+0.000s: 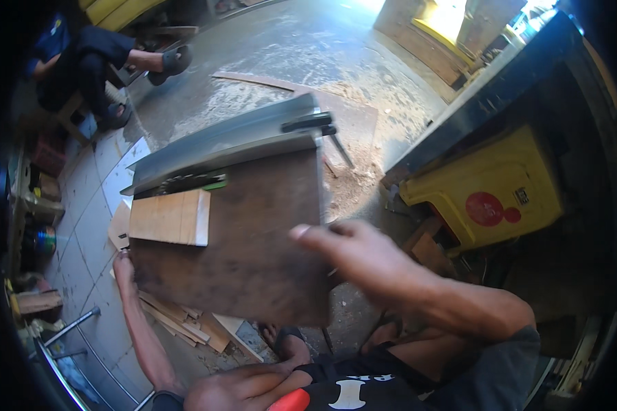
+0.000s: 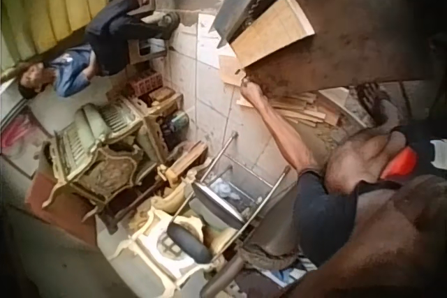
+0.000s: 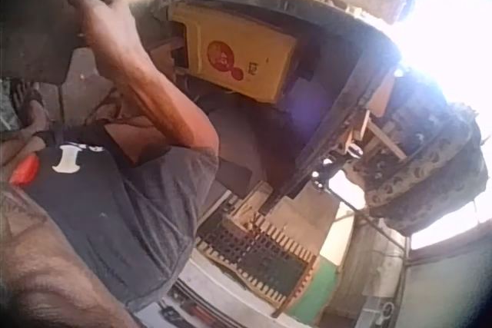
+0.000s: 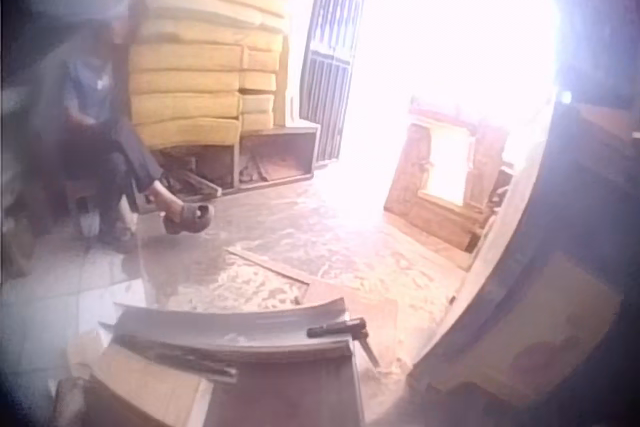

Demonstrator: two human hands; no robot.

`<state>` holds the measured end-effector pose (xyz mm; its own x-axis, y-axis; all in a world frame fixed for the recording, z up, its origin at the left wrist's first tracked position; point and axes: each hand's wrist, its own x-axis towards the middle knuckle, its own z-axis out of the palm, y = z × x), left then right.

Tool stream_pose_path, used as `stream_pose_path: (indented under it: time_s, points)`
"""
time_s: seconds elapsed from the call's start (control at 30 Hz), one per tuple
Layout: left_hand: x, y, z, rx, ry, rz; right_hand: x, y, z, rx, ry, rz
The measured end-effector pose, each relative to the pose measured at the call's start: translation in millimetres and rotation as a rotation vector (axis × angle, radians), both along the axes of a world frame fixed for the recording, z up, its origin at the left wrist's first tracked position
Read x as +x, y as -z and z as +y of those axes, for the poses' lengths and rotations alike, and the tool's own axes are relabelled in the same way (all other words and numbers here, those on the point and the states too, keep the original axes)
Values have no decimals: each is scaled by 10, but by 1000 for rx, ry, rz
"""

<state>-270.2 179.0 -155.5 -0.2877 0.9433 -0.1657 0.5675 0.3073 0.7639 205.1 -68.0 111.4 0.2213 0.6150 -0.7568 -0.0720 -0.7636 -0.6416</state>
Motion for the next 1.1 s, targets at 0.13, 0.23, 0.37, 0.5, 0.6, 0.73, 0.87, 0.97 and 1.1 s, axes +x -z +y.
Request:
stream_pose_path:
  time_s: [0.13,0.23,0.37,0.5,0.6,0.73,0.87,0.97,1.1]
  points:
    - [478,-410,-682,-211,-92,-144,608,744,200,51,152,-102]
    - [1210,-582,-1082,-151,-51,-291,1209,1373,247,-12,293,-348]
    - [1416,-338,-1380,137,-180,-258,1577,1559,611,109,241,-449]
    - [1691,-379,-1676,47,-295,-360,1901,1524,1231,133,137,-579]
    - [1857,-424,-1921,83,-323,-244,1879,1727,1850,8,-48,-641]
    - [2381,-423,-2099,131,-209,-400,2163,1495,2111,119,-207,-1345]
    - [2478,-157,-2425,244,-201,-174,939,1281,1891,906,-401,-1334]
    - [2726,-165,-2660,395,-218,-68,-179,971,1519,966,-959,-855]
    - [2435,-338,-2786,287,-49,-477,-1086,934,1181,964,-1458,-1083]
